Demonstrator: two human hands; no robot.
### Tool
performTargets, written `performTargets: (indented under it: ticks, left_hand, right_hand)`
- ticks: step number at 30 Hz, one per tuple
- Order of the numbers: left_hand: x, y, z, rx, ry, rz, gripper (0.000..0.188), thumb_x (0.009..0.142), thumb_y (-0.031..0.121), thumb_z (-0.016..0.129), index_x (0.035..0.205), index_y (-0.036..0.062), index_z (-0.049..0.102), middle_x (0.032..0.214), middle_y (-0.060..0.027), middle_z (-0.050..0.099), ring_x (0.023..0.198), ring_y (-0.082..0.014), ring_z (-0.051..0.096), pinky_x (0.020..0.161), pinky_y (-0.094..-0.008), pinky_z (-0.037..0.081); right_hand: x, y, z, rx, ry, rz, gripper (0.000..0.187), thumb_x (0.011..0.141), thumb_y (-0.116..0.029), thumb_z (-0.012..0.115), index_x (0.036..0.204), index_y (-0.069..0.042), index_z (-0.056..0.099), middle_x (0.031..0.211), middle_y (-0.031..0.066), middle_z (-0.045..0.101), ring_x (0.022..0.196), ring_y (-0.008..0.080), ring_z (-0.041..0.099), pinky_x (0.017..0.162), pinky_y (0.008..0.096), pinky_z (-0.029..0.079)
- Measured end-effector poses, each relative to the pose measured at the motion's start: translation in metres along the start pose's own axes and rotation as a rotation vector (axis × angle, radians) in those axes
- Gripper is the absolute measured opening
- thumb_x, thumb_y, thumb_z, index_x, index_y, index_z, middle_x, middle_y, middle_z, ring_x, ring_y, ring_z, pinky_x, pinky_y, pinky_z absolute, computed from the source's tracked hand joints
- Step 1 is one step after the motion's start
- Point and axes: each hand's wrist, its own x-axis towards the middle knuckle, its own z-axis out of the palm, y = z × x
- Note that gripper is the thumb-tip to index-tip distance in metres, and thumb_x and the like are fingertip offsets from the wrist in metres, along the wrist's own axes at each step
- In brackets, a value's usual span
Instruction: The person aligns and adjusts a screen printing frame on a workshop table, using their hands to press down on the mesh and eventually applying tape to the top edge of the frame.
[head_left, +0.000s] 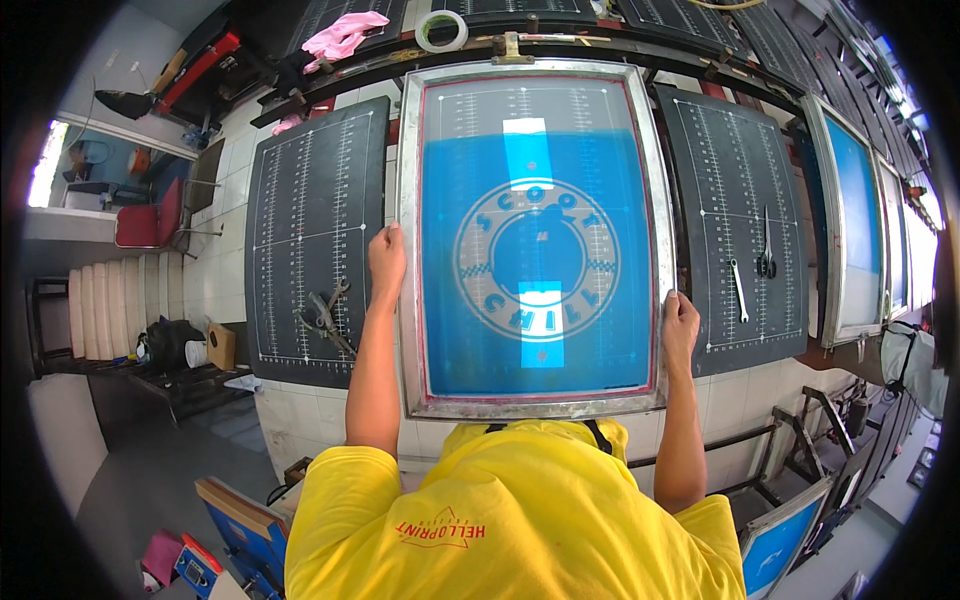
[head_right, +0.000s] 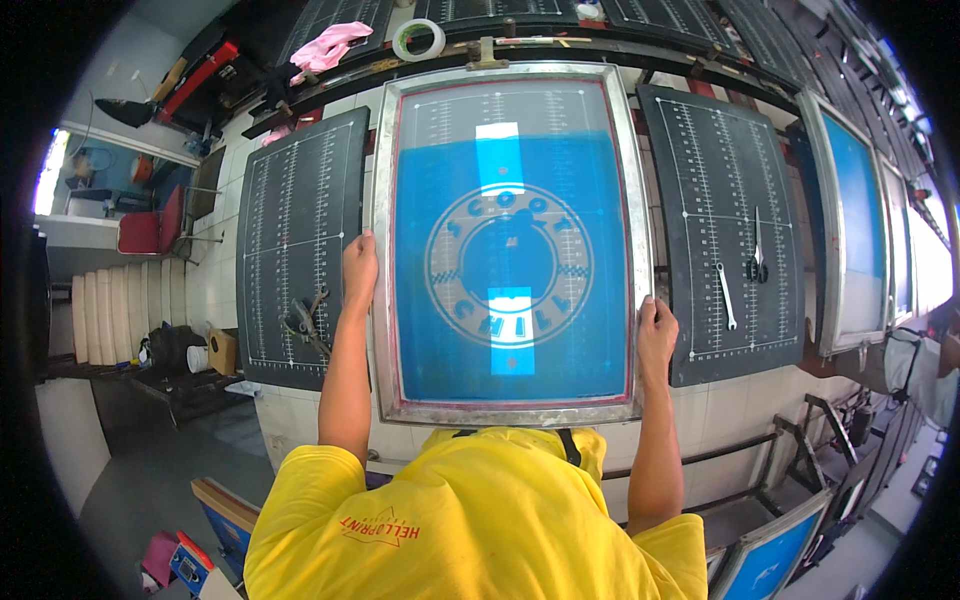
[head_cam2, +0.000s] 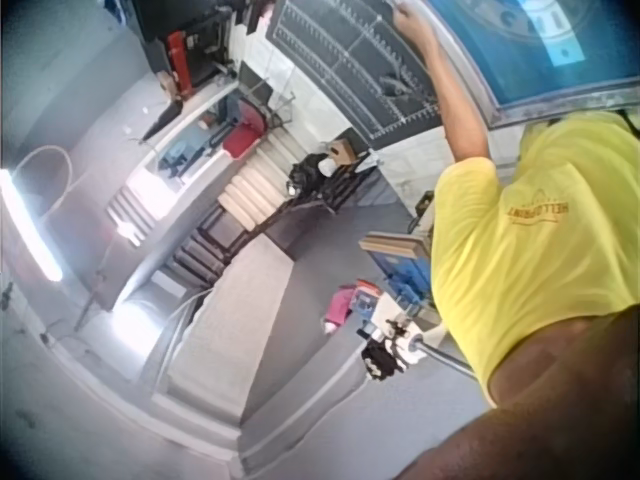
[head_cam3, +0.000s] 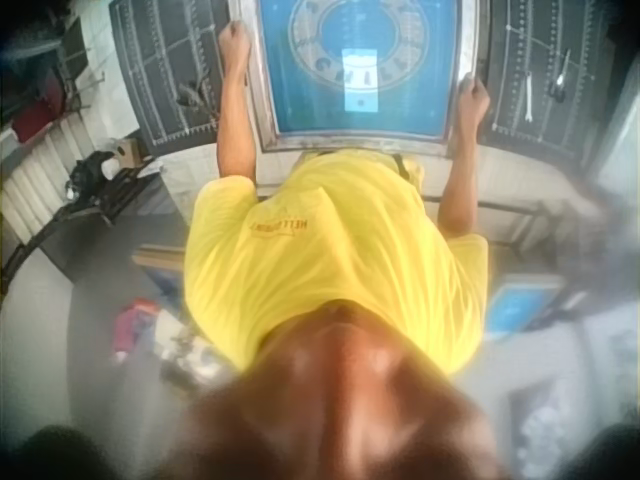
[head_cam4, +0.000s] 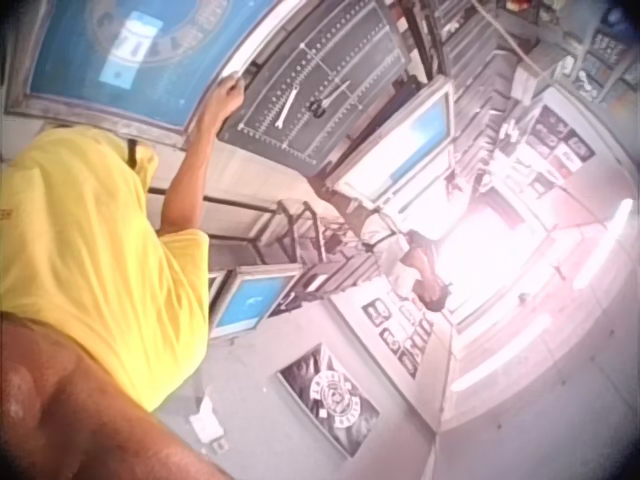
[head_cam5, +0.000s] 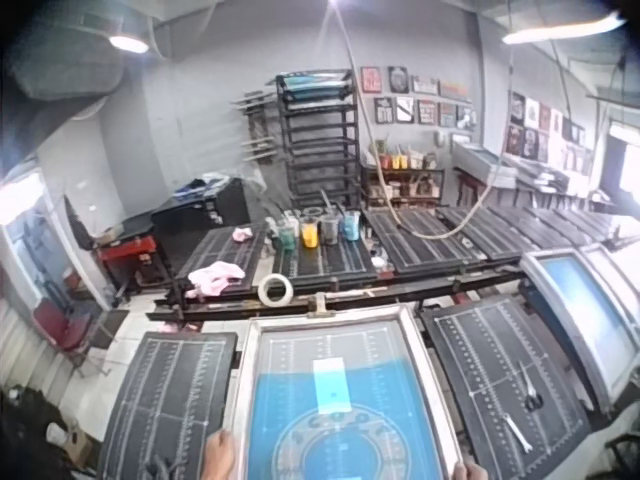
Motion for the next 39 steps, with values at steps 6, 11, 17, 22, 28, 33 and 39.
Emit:
performTargets:
  ticks: [6,11,17,22,28,33,39]
  left_hand:
    - [-0.002,0.011,-0.004,0.109,-0.09,-0.061,0.05,0.106,0.033,0.041,0.104,-0.0106,0.064,0.09,-0.0183,0.067,0.085,-0.0227,0.06,0.082,-0.0373,0.046]
    - [-0.001,0.001,-0.002,0.013,-0.112,0.019,0.052,0.107,0.035,0.038,0.111,-0.0107,0.063,0.102,-0.0227,0.069,0.097,-0.0283,0.064,0.089,-0.0397,0.046]
    - [-0.001,0.004,-0.003,0.007,-0.145,-0.013,0.051,0.107,0.033,0.039,0.114,-0.0108,0.063,0.104,-0.0214,0.069,0.099,-0.0287,0.064,0.091,-0.0384,0.046]
    - [0.0,0.002,-0.002,0.136,0.051,0.098,0.04,0.102,0.028,0.048,0.109,-0.0083,0.063,0.098,-0.0244,0.068,0.094,-0.0369,0.066,0.088,-0.0426,0.049]
    - [-0.005,0.062,0.019,0.414,0.145,0.511,0.041,0.097,0.022,0.058,0.129,-0.0036,0.056,0.129,-0.0239,0.059,0.119,-0.0409,0.057,0.101,-0.0457,0.045]
    - [0.006,0.098,0.068,0.441,-0.157,0.775,0.045,0.098,0.024,0.057,0.139,0.0058,0.052,0.144,-0.0196,0.05,0.135,-0.0407,0.045,0.112,-0.0511,0.036]
    - [0.017,0.116,0.12,0.569,-0.461,0.848,0.055,0.096,0.043,0.058,0.145,0.021,0.051,0.157,-0.0144,0.035,0.145,-0.0407,0.03,0.117,-0.065,0.023]
  right_hand:
    - [0.0,0.001,-0.003,-0.067,0.0,0.056,0.046,0.102,-0.033,0.054,0.117,0.009,0.065,0.082,0.0148,0.065,0.072,0.0179,0.054,0.068,0.0352,0.045]
    - [0.009,0.016,-0.004,-0.079,-0.061,0.011,0.049,0.101,-0.035,0.053,0.117,0.01,0.064,0.096,0.0223,0.07,0.088,0.0266,0.064,0.081,0.0381,0.048]
    - [0.008,0.015,-0.005,-0.093,-0.082,0.046,0.048,0.102,-0.034,0.051,0.118,0.009,0.064,0.099,0.0244,0.069,0.092,0.0299,0.066,0.084,0.0394,0.048]
    - [0.011,0.005,-0.007,-0.107,-0.14,0.018,0.041,0.101,-0.032,0.05,0.109,0.006,0.064,0.08,0.0183,0.062,0.075,0.0254,0.057,0.073,0.0406,0.045]
    - [0.037,-0.009,-0.006,-0.137,-0.208,0.044,0.038,0.102,-0.029,0.048,0.109,0.005,0.063,0.078,0.017,0.062,0.073,0.0258,0.057,0.072,0.0415,0.045]
    - [0.082,-0.021,0.02,-0.124,-0.105,-0.059,0.048,0.103,-0.033,0.047,0.129,0.005,0.059,0.107,0.0222,0.069,0.1,0.0315,0.066,0.091,0.0391,0.047]
    - [0.135,-0.066,0.041,-0.157,-0.147,-0.001,0.048,0.103,-0.034,0.047,0.13,0.003,0.06,0.094,0.0164,0.068,0.086,0.0236,0.061,0.084,0.0364,0.047]
